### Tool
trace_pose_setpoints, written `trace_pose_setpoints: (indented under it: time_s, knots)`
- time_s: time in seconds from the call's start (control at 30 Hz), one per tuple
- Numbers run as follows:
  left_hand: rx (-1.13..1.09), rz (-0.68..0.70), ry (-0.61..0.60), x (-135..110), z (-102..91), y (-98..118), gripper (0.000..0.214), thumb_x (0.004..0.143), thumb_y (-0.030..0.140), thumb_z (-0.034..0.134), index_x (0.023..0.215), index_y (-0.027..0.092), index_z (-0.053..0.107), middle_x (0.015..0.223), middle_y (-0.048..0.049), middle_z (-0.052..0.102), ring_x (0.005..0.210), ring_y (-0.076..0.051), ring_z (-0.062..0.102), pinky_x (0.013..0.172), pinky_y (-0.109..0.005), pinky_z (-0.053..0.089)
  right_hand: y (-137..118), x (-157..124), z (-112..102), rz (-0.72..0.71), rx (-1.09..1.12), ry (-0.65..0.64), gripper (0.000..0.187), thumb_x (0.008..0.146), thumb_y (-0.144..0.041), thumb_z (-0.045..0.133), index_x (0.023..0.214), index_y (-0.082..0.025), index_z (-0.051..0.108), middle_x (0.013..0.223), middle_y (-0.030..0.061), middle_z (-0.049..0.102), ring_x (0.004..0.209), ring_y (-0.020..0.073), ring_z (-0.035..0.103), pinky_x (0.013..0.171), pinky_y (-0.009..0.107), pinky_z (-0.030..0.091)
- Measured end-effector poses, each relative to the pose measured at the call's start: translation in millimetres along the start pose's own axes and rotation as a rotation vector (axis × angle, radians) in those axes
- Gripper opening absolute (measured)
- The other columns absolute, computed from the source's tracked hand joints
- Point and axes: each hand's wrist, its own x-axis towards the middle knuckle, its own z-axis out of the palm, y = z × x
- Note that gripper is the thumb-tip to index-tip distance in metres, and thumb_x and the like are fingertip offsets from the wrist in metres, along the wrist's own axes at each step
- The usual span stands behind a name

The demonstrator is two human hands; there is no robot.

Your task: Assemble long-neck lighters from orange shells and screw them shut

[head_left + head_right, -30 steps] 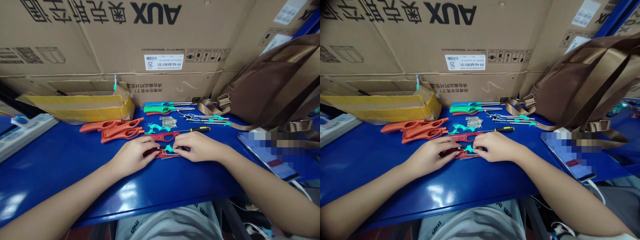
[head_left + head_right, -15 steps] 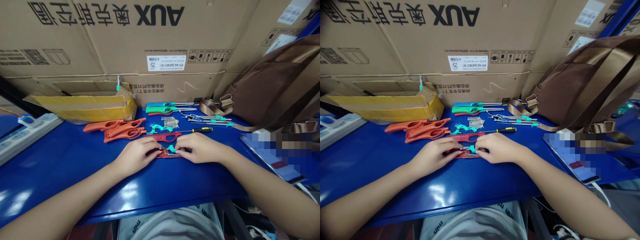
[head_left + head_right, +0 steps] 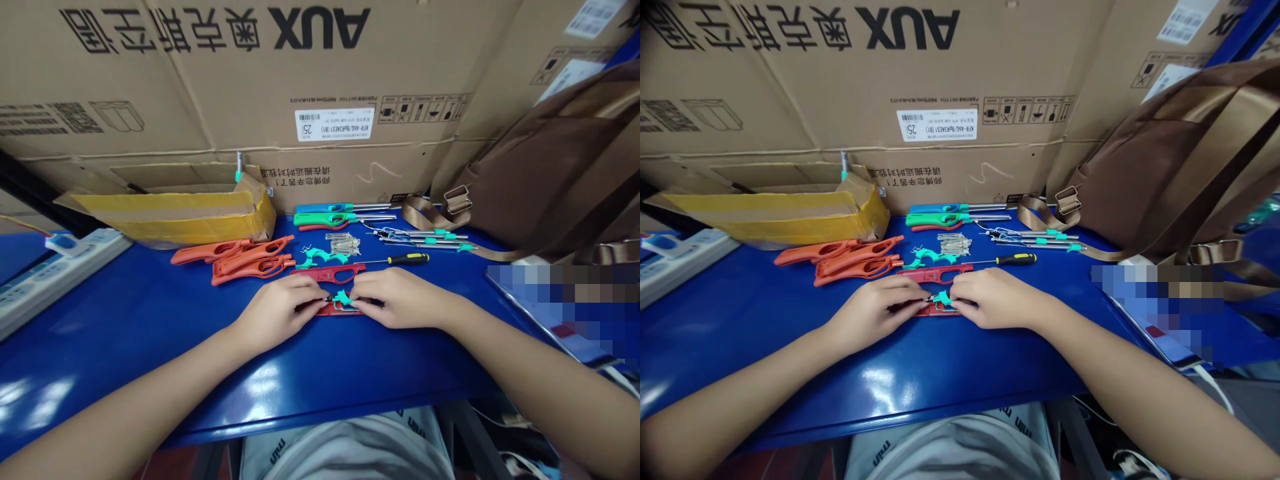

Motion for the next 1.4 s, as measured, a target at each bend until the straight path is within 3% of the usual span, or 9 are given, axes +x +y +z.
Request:
trace_pose_setpoints:
  time_s: [0.2, 0.53, 0.77, 1.4]
  knots:
    - [-0.019, -0.021, -0.005, 0.8, -1.0, 3.9, 0.022, 0.099, 0.025, 0.059, 0.111, 0.019, 0.077, 0.101, -0.0069, 0.075, 0.091, -0.02, 0.071, 0.081, -0.031, 0.059, -2.2, 1.3, 0.3, 0.036, 0.1, 0.057, 0.016, 0.097, -0.017, 0.057, 0.085, -0.015, 0.067, 0.082, 0.004, 0.066, 0.071, 0.0139, 0.058, 0.067, 0.025, 0.045]
    - [0.01, -0.033, -0.056, -1.3, -3.7, 3.3, 0.035, 0.089, 0.035, 0.073, 0.122, 0.021, 0.071, 0.114, -0.0075, 0.073, 0.102, -0.023, 0.071, 0.089, -0.035, 0.059, -2.0, 1.9, 0.4, 0.039, 0.13, 0.138, 0.019, 0.098, -0.018, 0.056, 0.081, -0.017, 0.064, 0.077, 0.0023, 0.063, 0.066, 0.0127, 0.055, 0.063, 0.025, 0.042]
    - [-0.053, -0.018, -0.016, -0.6, -1.6, 2.6, 0.022, 0.096, 0.031, 0.065, 0.113, 0.02, 0.074, 0.108, -0.0072, 0.073, 0.098, -0.02, 0.07, 0.088, -0.033, 0.059, -1.6, 1.0, -0.9, 0.035, 0.148, 0.123, 0.017, 0.098, -0.018, 0.055, 0.083, -0.016, 0.064, 0.078, 0.0019, 0.064, 0.066, 0.012, 0.054, 0.064, 0.024, 0.041]
    - [-0.029, -0.028, -0.099, 0.2, -1.8, 1.6, 0.031, 0.098, 0.029, 0.062, 0.126, 0.019, 0.07, 0.121, -0.0091, 0.07, 0.107, -0.022, 0.07, 0.092, -0.034, 0.058, 3.1, -0.5, -0.9, -0.021, 0.019, 0.036, 0.016, 0.096, -0.016, 0.06, 0.086, -0.015, 0.072, 0.087, 0.0073, 0.07, 0.078, 0.0174, 0.065, 0.072, 0.027, 0.049]
